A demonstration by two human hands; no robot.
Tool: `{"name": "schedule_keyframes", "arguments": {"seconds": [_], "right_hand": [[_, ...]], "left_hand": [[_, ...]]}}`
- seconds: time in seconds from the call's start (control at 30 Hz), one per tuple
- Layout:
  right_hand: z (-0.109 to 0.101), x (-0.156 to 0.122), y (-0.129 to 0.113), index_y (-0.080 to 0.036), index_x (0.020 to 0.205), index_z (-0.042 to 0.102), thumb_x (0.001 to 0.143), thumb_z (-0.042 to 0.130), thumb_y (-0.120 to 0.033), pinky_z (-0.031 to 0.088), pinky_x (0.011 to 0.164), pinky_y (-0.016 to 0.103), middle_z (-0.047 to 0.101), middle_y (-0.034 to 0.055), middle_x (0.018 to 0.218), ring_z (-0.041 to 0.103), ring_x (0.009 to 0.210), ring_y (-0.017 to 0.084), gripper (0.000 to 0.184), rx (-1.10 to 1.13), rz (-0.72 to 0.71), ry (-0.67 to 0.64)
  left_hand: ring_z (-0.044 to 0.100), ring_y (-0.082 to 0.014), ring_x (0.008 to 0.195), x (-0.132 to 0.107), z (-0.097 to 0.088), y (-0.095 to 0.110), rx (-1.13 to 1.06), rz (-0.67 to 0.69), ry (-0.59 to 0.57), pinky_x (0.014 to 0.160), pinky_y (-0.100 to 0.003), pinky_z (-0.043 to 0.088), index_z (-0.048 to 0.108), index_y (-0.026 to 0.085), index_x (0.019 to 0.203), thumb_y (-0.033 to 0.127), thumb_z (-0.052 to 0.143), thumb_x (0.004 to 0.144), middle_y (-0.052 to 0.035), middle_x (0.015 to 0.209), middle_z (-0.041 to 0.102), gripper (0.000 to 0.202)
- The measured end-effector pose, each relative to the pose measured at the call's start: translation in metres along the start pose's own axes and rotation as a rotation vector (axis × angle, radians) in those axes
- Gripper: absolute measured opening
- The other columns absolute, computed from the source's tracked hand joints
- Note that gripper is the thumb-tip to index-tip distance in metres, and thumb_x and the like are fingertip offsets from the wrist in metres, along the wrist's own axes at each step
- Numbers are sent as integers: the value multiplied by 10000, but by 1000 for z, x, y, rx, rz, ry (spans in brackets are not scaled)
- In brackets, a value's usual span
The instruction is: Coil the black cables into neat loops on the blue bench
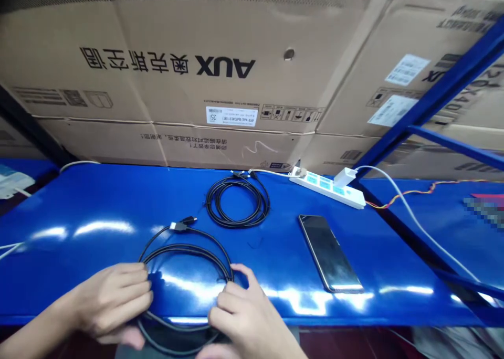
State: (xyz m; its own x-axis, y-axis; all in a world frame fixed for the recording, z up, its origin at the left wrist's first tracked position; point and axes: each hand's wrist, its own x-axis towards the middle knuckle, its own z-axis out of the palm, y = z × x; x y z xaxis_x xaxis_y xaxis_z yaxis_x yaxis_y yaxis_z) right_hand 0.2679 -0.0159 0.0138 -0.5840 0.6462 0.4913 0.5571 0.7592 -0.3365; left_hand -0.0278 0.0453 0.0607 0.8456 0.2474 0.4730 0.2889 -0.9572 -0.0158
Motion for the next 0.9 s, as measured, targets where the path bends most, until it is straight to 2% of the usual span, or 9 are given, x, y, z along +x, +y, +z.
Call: {"name": "schedule_keyframes", "arguments": {"seconds": [0.1,0.17,0.3,0.47,0.57,0.67,0.7,0.77,0.9], "right_hand": [[-11,2,0,-213,706,538,1002,374,-697,367,1101,421,573,-67,630,566,631,120,590,-49,32,-41],[-15,2,2,-212,712,539,1000,381,-676,368,1097,411,611,-51,679,607,673,124,569,-58,32,-25],[-17,0,6,-220,829,601,961,387,-713,348,1136,436,703,9,850,709,918,176,553,14,55,-66],[-27,-1,8,-249,939,660,929,470,-746,405,1138,425,733,23,934,725,1009,209,532,206,143,-169],[-32,0,14,-286,1067,687,1067,457,-546,469,1085,379,749,44,1119,702,1101,210,347,316,290,-8],[-31,12,20,-271,1218,684,1094,420,-414,500,1044,408,733,86,1241,660,1195,255,325,303,614,157],[-29,18,22,-261,1251,686,1087,424,-419,488,1058,436,732,95,1256,653,1208,275,346,287,699,149],[-25,34,22,-248,1246,714,1076,442,-423,472,1066,459,744,97,1243,655,1202,295,365,280,768,57],[-22,62,22,-234,1071,768,962,689,-354,529,879,365,772,52,1006,709,959,253,181,295,792,-167]], "left_hand": [[607,-181,617,0,0,-2,-23,62,-60,779,-339,588,604,207,650,387,292,1095,-23,606,621,572],[579,-179,578,-2,1,-5,-26,62,-70,863,-379,587,590,209,630,456,303,1083,-5,554,576,590],[497,-177,501,-2,2,-10,-75,76,-87,623,-334,542,548,216,577,520,286,1069,1,498,512,635],[510,-167,519,3,9,-4,-155,33,-31,568,-328,459,554,199,573,494,213,1086,-20,525,544,683],[422,-154,457,3,14,3,-134,83,39,483,-327,361,508,215,483,501,255,1084,3,464,468,711],[316,-154,420,2,17,9,-91,143,97,428,-347,251,476,231,421,483,403,1061,23,421,396,692],[304,-156,422,2,16,10,-74,157,94,424,-349,234,476,233,418,453,427,1058,24,421,390,679],[310,-158,434,2,15,11,-34,196,58,428,-343,233,485,230,429,387,437,1060,23,432,392,651],[315,-161,441,3,14,7,-10,240,34,420,-341,236,496,231,440,355,439,1058,21,442,400,632]]}}
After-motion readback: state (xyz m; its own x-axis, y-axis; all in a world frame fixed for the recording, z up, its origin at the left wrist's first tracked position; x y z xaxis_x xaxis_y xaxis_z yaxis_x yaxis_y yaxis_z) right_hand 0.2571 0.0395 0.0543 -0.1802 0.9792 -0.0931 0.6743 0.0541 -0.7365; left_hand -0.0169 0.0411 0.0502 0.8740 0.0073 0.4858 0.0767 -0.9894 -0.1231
